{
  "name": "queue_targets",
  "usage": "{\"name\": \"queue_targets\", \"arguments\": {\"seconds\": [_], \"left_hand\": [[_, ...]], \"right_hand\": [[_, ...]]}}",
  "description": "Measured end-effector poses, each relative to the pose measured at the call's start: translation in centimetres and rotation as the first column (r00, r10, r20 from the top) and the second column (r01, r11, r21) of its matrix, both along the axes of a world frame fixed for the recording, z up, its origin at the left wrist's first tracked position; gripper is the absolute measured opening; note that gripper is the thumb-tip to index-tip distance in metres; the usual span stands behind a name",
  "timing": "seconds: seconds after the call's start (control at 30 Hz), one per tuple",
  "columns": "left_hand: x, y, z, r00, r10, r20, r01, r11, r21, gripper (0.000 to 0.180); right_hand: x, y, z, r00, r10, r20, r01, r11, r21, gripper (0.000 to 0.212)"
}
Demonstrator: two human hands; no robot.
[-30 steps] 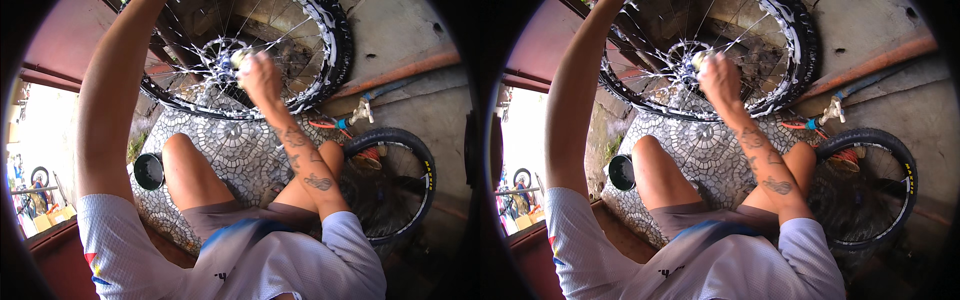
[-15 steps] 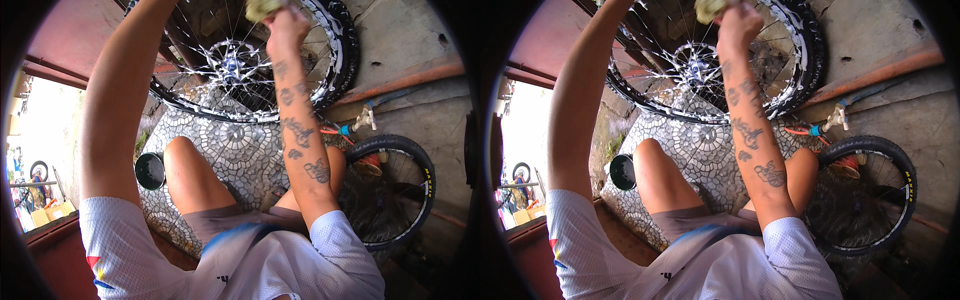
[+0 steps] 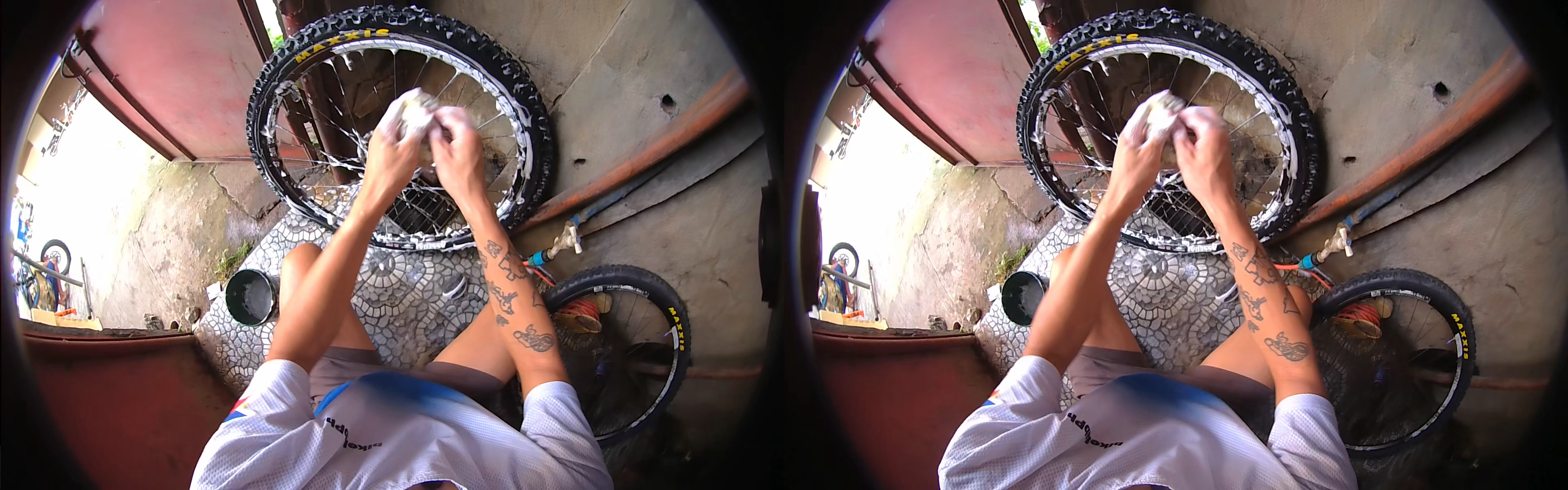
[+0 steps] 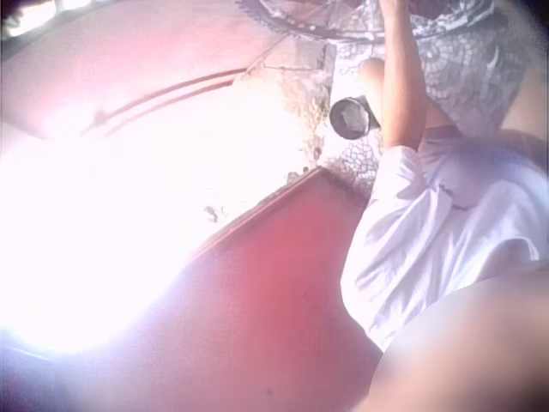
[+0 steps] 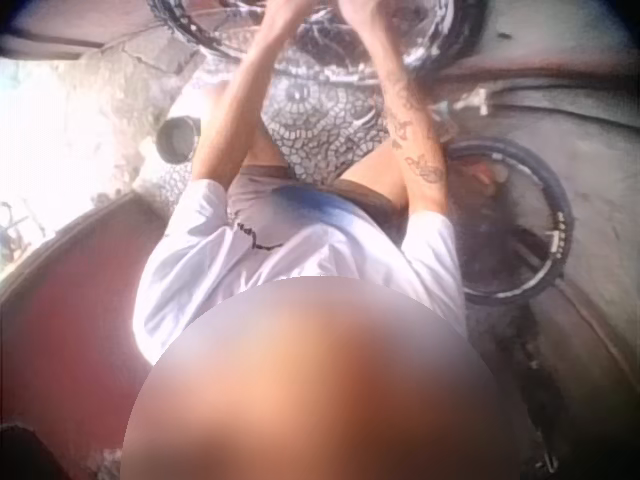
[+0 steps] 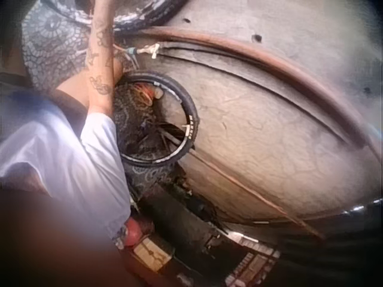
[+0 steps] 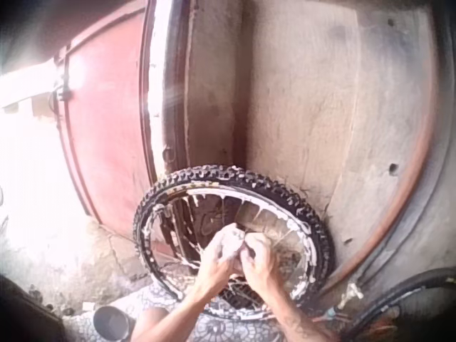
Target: The person scrubs a bicycle wheel with a brush and soapy water, rotating the wheel to clean the tire, rim, spokes, and hub. They repeatedly dip the brush into a bucket and continue scrubbing different sections of the wheel.
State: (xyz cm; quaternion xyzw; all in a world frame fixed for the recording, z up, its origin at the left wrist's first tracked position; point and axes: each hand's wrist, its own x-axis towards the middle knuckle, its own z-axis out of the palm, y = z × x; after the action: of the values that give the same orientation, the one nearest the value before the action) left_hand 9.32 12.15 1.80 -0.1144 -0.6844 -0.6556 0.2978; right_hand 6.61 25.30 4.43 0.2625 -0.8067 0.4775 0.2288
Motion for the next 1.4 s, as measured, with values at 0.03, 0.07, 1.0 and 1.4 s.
{"name": "queue_targets", "arguments": {"seconds": [0.03, 0.07, 1.0, 1.4], "left_hand": [[0.4, -0.1, -1.2, 0.970, -0.202, 0.133, 0.141, 0.919, 0.368, 0.033], [-0.1, -0.7, -1.8, 0.952, -0.139, 0.271, 0.008, 0.901, 0.434, 0.029], [-0.6, -5.3, -10.8, 0.843, 0.030, 0.537, -0.096, 0.991, 0.096, 0.033], [-0.1, -4.7, -8.1, 0.831, 0.540, 0.135, -0.095, 0.376, -0.922, 0.026]], "right_hand": [[0.1, -0.1, 1.0, 0.999, 0.041, 0.028, -0.044, 0.992, 0.115, 0.019], [-0.6, 0.5, 2.5, 0.983, 0.075, -0.168, -0.044, 0.983, 0.180, 0.020], [-11.7, 8.7, 6.6, 0.953, -0.179, -0.244, 0.246, 0.928, 0.279, 0.052], [-11.9, 8.7, 6.4, 0.937, -0.185, -0.295, 0.274, 0.915, 0.297, 0.061]]}}
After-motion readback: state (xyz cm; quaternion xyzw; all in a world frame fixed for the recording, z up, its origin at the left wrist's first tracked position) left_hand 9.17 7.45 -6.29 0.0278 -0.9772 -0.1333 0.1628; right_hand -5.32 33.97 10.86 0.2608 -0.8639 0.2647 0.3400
